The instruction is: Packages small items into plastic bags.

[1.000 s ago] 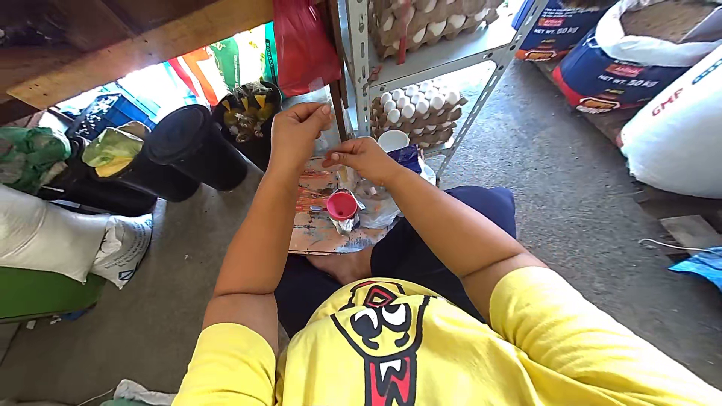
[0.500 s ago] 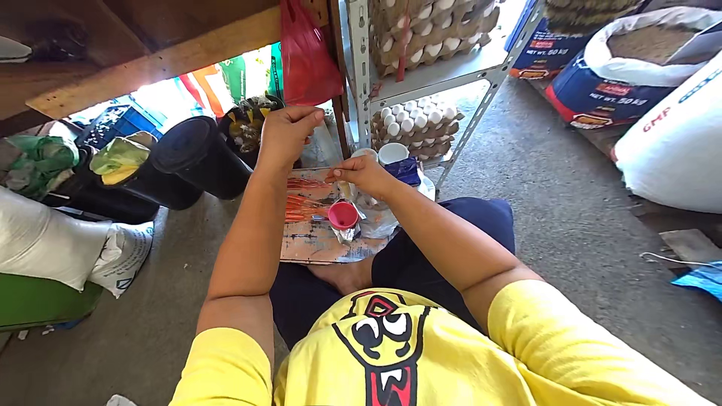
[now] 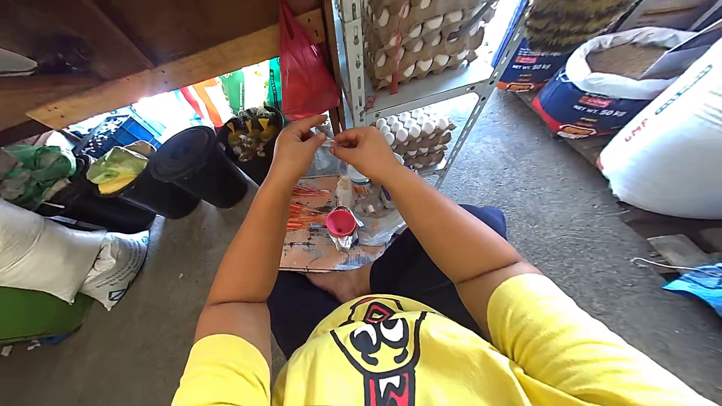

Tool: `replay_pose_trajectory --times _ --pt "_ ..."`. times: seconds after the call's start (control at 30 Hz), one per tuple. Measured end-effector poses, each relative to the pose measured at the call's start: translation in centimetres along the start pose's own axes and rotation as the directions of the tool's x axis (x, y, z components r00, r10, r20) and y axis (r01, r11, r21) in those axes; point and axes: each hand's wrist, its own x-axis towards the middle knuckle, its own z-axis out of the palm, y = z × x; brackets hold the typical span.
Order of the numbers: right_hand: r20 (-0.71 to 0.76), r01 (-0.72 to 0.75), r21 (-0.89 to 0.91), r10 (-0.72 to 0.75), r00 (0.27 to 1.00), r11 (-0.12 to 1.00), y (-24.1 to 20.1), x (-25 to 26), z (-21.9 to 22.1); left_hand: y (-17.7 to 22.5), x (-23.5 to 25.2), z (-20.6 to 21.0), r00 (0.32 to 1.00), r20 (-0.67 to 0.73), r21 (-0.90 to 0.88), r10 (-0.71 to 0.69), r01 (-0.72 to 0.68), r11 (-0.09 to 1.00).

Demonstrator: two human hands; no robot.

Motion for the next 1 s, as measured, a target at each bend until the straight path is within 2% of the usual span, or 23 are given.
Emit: replay_pose_trajectory --times 0.07,0.23,0.33,0.4,0.43,0.47,0.5,0.57,0.6,0.67,0.7,0.77,0.83,0.93,1.0 --pt "0.013 0.027 -0.103 -0.026 1.0 0.994 -0.5 0.1 -0.4 -0.6 -0.1 -0.3 0.998 0.034 0.039 0.047 -0.049 0.998" --pt "0.107 0.107 -0.336 -0.075 0.991 0.936 -1.6 0.7 -1.5 -1.2 -1.1 -0.4 0.98 0.067 0.323 0.186 -0.197 0.926" --pt "0.166 0.183 -0.428 -0.123 0.979 0.885 -2.0 1.4 -1.3 -1.3 -2.2 0.1 0.993 0.041 0.387 0.108 -0.115 0.915" --pt "0.233 0.32 -0.51 -0.229 0.945 0.798 -1.8 2.1 -0.5 -2.0 -3.0 0.9 0.999 -0.024 0.266 -0.047 0.052 0.962" --pt "0.274 0.398 -0.537 -0.292 0.916 0.744 -1.7 2.4 0.0 -2.4 -3.5 1.5 0.987 -0.057 0.116 -0.147 0.153 0.981" --pt "0.301 0.468 -0.544 -0.359 0.884 0.696 -1.7 2.6 0.7 -2.7 -4.3 2.3 0.968 -0.081 -0.109 -0.239 0.23 0.967" --pt "0.317 0.531 -0.529 -0.426 0.847 0.662 -1.8 2.8 1.4 -2.7 -5.1 3.0 0.946 -0.089 -0.374 -0.312 0.259 0.891" --pt "0.304 0.673 -0.423 -0.604 0.736 0.607 -2.1 3.4 2.6 -2.7 -6.6 4.4 0.942 -0.036 -0.81 -0.334 0.168 0.562" --pt "0.282 0.742 -0.321 -0.688 0.668 0.589 -2.5 3.6 3.1 -2.7 -7.3 5.1 0.962 -0.03 -0.927 -0.272 0.075 0.367" --pt "0.195 0.836 -0.06 -0.815 0.545 0.545 -3.6 4.0 3.8 -2.6 -8.5 6.2 0.995 -0.066 -0.997 -0.077 -0.062 0.054" --pt "0.16 0.844 0.065 -0.841 0.517 0.532 -4.3 4.0 3.8 -2.5 -8.8 6.3 0.997 -0.073 -0.997 0.033 -0.072 -0.03" --pt "0.133 0.814 0.244 -0.849 0.511 0.527 -5.6 3.8 3.5 -2.2 -8.7 6.1 0.979 -0.071 -0.992 0.194 -0.048 -0.119" --pt "0.115 0.791 0.333 -0.854 0.507 0.514 -6.2 3.5 2.9 -2.1 -8.0 5.6 0.967 -0.051 -0.989 0.249 -0.015 -0.146" --pt "0.112 0.731 0.436 -0.838 0.534 0.525 -6.2 2.8 2.2 -2.3 -6.7 4.4 0.964 -0.043 -0.996 0.261 -0.022 -0.081" --pt "0.1 0.669 0.499 -0.804 0.587 0.551 -6.0 2.3 1.7 -2.3 -6.0 3.7 0.96 -0.067 -0.997 0.271 -0.077 0.027"
